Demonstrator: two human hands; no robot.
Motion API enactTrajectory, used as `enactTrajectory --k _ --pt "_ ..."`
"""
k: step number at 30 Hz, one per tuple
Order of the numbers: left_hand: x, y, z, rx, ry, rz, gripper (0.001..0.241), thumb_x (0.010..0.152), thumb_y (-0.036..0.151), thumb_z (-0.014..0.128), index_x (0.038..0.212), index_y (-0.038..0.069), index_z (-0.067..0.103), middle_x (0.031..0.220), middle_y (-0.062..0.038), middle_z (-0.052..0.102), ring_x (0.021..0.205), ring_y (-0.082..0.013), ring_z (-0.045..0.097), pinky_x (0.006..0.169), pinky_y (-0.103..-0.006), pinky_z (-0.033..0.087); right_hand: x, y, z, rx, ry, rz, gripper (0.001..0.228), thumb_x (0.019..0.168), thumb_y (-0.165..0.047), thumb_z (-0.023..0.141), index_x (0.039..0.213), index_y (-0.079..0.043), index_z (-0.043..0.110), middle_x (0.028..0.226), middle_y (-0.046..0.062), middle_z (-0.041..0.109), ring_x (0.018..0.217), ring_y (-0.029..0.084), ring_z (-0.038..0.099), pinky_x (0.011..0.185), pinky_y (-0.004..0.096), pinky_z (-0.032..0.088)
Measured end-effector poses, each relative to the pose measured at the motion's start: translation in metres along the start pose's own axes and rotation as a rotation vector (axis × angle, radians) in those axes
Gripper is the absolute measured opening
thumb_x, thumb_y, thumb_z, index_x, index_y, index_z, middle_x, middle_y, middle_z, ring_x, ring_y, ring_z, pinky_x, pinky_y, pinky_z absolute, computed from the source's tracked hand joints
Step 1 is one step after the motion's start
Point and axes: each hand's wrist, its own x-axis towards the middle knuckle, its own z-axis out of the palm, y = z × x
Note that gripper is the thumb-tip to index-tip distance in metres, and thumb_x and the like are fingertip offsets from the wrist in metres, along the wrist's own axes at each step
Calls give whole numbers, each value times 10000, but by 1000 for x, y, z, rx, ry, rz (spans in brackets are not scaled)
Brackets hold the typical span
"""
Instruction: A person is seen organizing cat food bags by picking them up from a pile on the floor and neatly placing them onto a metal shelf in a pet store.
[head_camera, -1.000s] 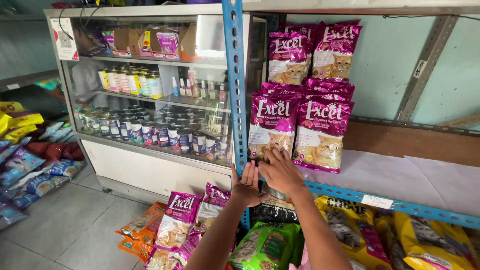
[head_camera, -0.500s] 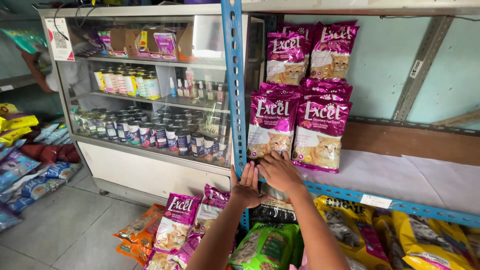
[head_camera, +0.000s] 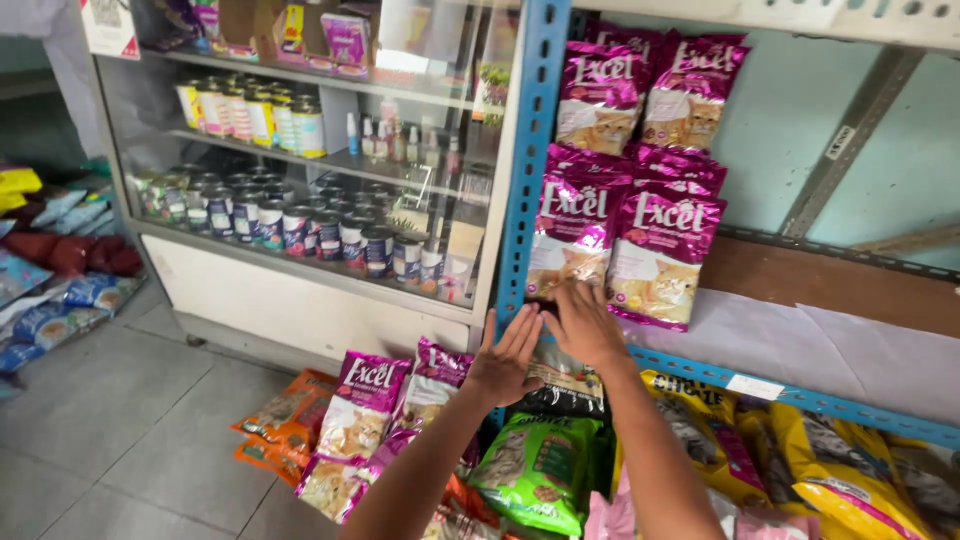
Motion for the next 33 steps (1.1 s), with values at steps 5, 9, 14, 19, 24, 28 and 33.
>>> enactTrajectory --k 5,9,14,19,24,28,33 --pt "-31 -35 -26 -132 53 100 1009 871 445 679 1635 85 126 1708 -189 46 1585 -355 50 1178 -676 240 -14 -22 4 -71 31 190 391 947 -470 621 1142 -152 504 1030 49 515 971 272 511 860 428 402" --pt "-64 -64 -29 -330 -22 -44 1016 869 360 715 1648 136 103 1699 -232 -6 1558 -400 113 1123 -661 229 -18 -79 -20 128 165 387 251 1019 -305 597 1172 -117 535 1036 58 515 978 314 536 835 455 441" --pt "-124 -92 -36 -463 -48 -299 934 897 343 723 1621 133 172 1655 -229 78 1514 -377 224 1075 -623 317 -17 -151 -13 313 328 343 161 1030 -152 581 1183 -99 571 1003 58 571 902 283 615 752 413 519" --pt "-173 -108 10 -671 -60 -477 949 899 322 740 1619 166 142 1641 -215 48 1459 -387 304 1068 -645 368 -28 -205 34 505 196 426 244 1029 -124 605 1256 -62 540 985 96 589 862 306 653 591 408 564" --pt "-200 -104 37 -911 -69 -615 924 883 271 722 1612 137 169 1604 -277 97 1414 -511 377 1025 -671 452 -42 -241 71 553 -94 540 396 1017 -223 599 1364 -96 456 1178 126 574 1035 313 672 670 469 638" --pt "-206 -99 71 -1071 -119 -698 945 873 274 708 1618 165 139 1613 -255 90 1380 -530 433 1030 -673 481 -54 -253 104 673 -282 643 524 1019 -268 594 1446 -48 384 1300 236 488 1204 461 572 804 606 608" --pt "-205 -98 114 -1239 -288 -842 939 935 350 714 1619 177 94 1548 -285 259 1344 -495 508 1016 -626 501 -77 -261 150 745 -578 923 708 1028 -557 488 1569 -154 275 1492 272 314 1440 464 305 1131 669 304"
